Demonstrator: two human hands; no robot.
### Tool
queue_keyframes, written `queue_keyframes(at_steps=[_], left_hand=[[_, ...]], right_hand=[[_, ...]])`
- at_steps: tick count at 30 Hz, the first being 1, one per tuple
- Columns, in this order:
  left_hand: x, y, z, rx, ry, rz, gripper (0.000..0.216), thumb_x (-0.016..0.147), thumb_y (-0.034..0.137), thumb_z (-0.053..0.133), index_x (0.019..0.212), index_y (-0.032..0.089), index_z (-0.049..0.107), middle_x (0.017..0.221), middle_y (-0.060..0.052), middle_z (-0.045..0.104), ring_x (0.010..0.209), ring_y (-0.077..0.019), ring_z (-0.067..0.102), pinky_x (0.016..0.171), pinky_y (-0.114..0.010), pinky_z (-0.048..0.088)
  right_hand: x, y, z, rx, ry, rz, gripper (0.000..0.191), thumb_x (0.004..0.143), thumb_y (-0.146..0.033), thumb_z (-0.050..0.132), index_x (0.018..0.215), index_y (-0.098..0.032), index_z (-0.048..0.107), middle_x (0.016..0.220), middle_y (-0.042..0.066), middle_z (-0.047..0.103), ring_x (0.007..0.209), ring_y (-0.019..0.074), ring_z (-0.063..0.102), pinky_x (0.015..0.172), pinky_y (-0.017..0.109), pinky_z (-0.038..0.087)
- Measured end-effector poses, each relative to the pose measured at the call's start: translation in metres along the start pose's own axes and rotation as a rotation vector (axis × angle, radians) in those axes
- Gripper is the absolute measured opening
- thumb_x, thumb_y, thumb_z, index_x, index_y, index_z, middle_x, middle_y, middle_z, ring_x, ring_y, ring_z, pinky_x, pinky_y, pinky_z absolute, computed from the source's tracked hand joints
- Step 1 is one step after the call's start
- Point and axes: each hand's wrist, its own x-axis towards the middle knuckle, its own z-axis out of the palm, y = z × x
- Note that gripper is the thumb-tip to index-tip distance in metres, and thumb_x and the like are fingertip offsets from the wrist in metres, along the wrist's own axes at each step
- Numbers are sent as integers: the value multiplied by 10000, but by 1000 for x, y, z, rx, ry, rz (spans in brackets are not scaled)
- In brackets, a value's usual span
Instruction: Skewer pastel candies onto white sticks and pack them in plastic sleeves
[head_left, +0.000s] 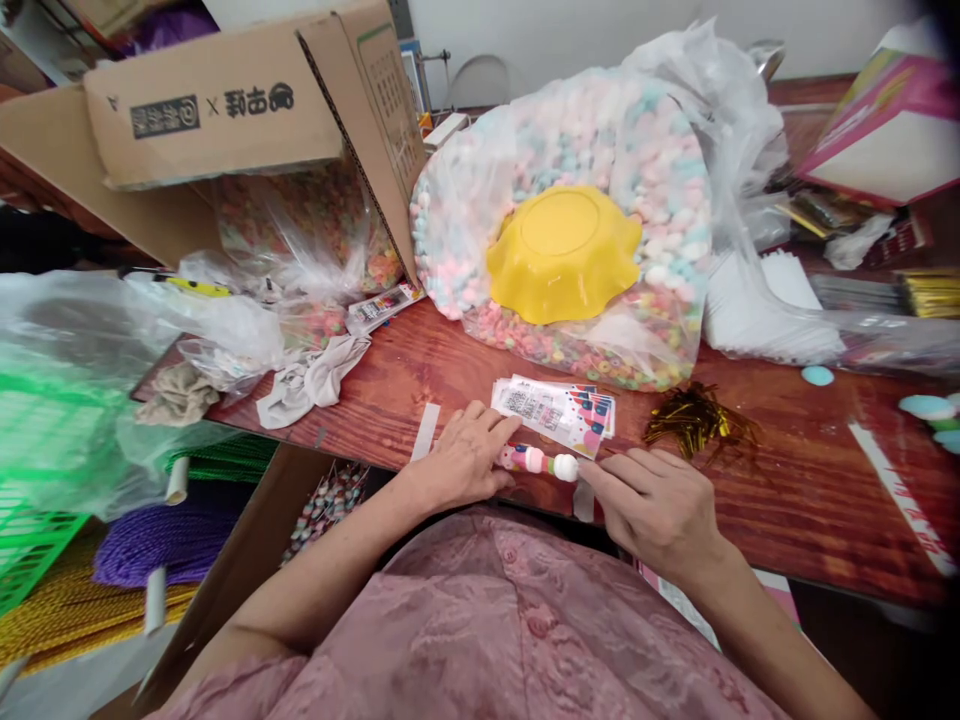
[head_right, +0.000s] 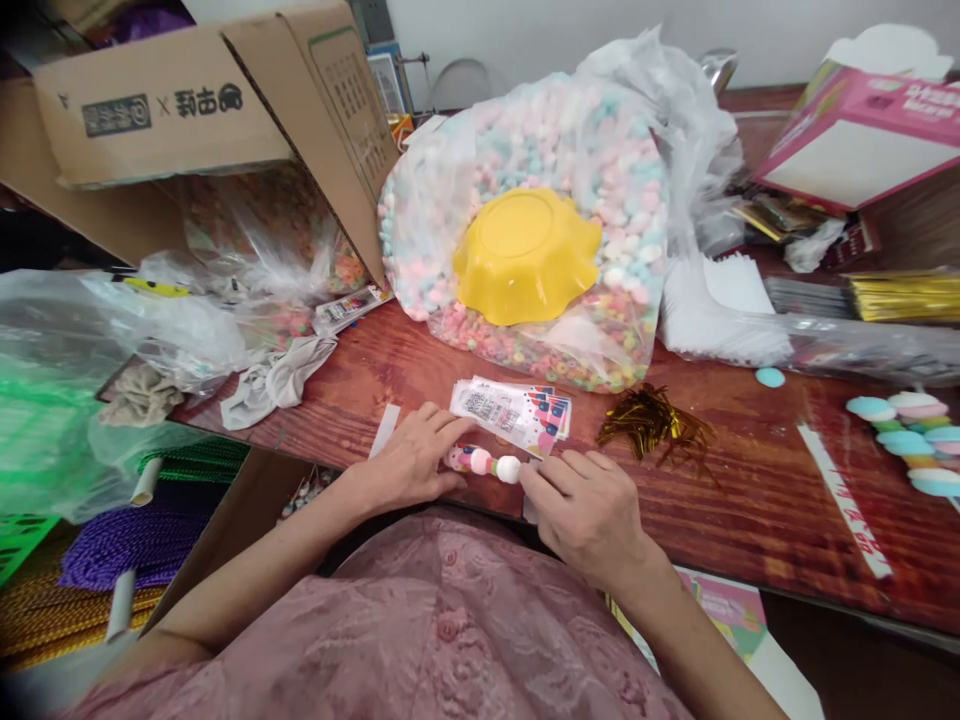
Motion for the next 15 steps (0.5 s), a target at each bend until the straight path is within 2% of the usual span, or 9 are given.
queue_keyframes(at_steps=[3,6,11,15], left_hand=[[-3,0,4,63,49,2,352,865,288,578,1196,172,547,1156,-118,601,1072,-272,497,923,-413,416],[-4,-1,9,93,85,21,206,902,248,477,1067,163,568,1049,-113,622,1000,-252,530,870,-376,423],[-3,-1,16,27,49,26,130,858,229,480,959,173,537,920,-81,635,874,-220,584,759,-319,427],[-3,5,18,-44,-23,11,159,843,328,552,907,182,547,835,-51,638,783,-207,599,669,-295,390]], right_hand=[[-5,-1,4,35,19,70,188,880,-88,506,914,-162,676,733,33,662,646,136,524,628,294,350],[-9,-1,6,76,36,118,168,873,-84,527,916,-147,677,734,39,661,653,143,540,627,292,369],[-11,-1,7,125,25,59,209,870,-60,494,946,-149,667,751,43,661,653,147,531,618,292,363],[-7,2,3,118,30,10,217,851,-36,507,950,-167,648,756,34,668,659,142,527,615,291,344]])
